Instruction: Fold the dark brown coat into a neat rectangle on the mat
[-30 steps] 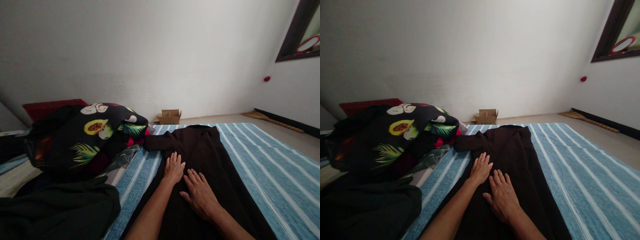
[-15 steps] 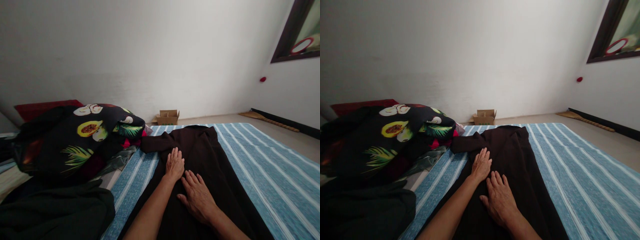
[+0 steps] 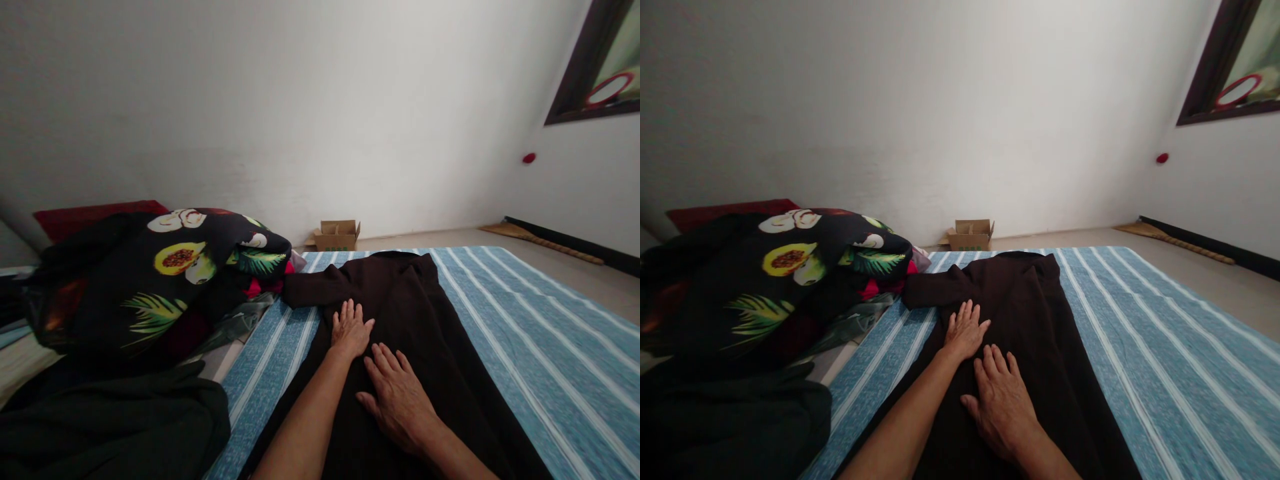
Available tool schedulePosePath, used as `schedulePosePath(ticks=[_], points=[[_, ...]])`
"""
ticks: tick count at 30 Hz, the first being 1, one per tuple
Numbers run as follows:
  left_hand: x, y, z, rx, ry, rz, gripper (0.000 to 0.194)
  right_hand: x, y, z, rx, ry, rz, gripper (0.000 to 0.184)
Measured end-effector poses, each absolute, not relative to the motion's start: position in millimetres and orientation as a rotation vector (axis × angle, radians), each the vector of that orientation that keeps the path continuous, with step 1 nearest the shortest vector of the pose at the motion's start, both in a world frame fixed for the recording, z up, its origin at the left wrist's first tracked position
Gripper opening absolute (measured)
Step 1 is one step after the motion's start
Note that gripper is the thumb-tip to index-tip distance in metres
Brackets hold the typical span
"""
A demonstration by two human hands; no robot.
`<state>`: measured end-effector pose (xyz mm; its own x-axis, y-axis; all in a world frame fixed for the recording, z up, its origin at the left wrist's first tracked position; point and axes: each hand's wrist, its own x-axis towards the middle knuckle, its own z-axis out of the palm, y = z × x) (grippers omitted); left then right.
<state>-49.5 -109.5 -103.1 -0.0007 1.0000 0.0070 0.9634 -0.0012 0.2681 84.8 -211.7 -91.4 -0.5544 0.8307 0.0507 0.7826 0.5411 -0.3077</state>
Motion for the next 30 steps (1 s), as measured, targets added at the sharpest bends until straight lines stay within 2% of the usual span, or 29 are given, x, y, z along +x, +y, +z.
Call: schedulePosePath(ticks=[7, 11, 16, 22, 30], points=[[-54.1, -114.1, -95.2, 1.944, 1.996, 0.681, 0.051, 84.0, -211.8, -91.6, -1.371, -2.583, 0.341, 0.062], [-69.3, -113.7, -83.0, 1.685, 1.973, 1.055, 0.034, 84.8, -213.4, -88.7, -1.372, -2.589, 0.342, 0.063], [-98.8, -114.0, -70.1, 1.051, 1.919, 1.405, 0.008, 85.1, -214.6, -85.7, -1.376, -2.596, 0.349, 0.063], [-132.2, -116.2, -56.6, 0.358, 1.61, 1.529, 0.018, 84.7, -213.6, -87.0, -1.384, -2.605, 0.343, 0.064], [-146.1, -95.4, -43.7, 0.118, 1.347, 1.631, 0.012, 85.3, -214.4, -86.0, -1.385, -2.591, 0.364, 0.063]])
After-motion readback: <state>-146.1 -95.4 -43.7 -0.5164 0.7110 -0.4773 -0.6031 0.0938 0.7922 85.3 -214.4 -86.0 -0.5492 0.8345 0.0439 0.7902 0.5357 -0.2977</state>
